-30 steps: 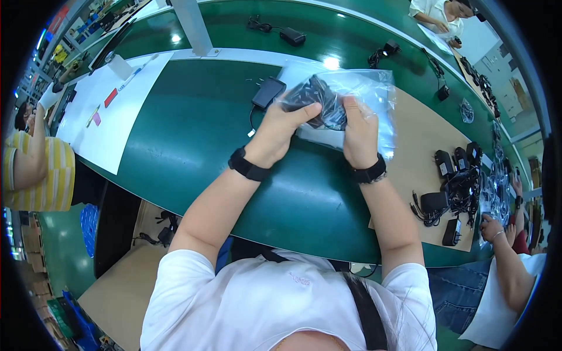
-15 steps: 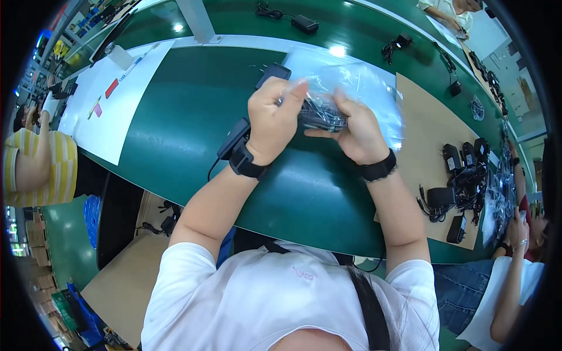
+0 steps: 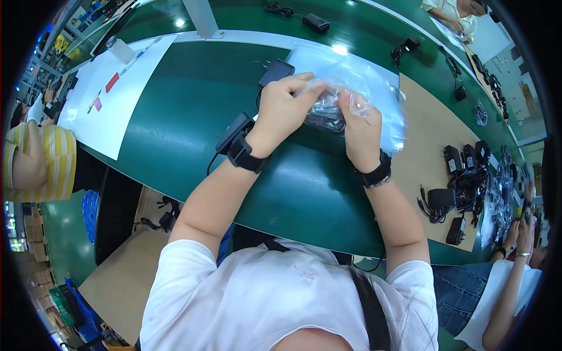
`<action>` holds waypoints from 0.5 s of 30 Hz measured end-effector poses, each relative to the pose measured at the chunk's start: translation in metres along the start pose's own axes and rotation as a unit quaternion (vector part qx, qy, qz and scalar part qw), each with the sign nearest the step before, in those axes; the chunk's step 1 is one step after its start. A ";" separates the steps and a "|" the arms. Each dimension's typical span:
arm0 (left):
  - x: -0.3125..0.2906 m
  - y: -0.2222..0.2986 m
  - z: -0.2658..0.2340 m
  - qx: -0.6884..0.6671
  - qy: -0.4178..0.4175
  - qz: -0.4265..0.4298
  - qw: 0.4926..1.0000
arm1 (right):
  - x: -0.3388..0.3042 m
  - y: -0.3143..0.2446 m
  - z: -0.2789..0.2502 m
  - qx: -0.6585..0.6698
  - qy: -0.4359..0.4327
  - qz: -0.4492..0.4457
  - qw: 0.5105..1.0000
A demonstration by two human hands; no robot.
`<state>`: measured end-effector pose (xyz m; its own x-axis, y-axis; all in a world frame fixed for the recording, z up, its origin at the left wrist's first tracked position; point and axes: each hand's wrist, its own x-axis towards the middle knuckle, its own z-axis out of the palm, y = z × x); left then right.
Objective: The person packages power adapters by hand, picking up an adapter and its cable, winding the cable around the adapter, and placing the assembly into a plastic bag. This process is repeated for several adapters before the bagged items are set aside.
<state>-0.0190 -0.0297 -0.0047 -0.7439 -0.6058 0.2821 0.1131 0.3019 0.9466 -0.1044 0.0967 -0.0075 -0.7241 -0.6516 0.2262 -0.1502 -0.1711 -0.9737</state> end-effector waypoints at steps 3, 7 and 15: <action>0.002 -0.004 0.002 -0.189 0.038 -0.052 0.980 | 0.002 0.000 0.000 0.025 -0.046 -0.021 0.998; 0.005 -0.003 0.002 -0.270 0.077 -0.094 0.955 | -0.004 -0.002 0.003 0.036 -0.046 -0.062 0.996; 0.005 -0.009 -0.002 0.020 0.150 0.095 0.984 | 0.008 -0.007 -0.007 0.176 -0.070 0.061 0.980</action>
<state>-0.0226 -0.0371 -0.0111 -0.4828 -0.7241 0.4925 0.2003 0.4561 0.8671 -0.1139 0.0977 0.0012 -0.6197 -0.7735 0.1333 0.1907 -0.3131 -0.9304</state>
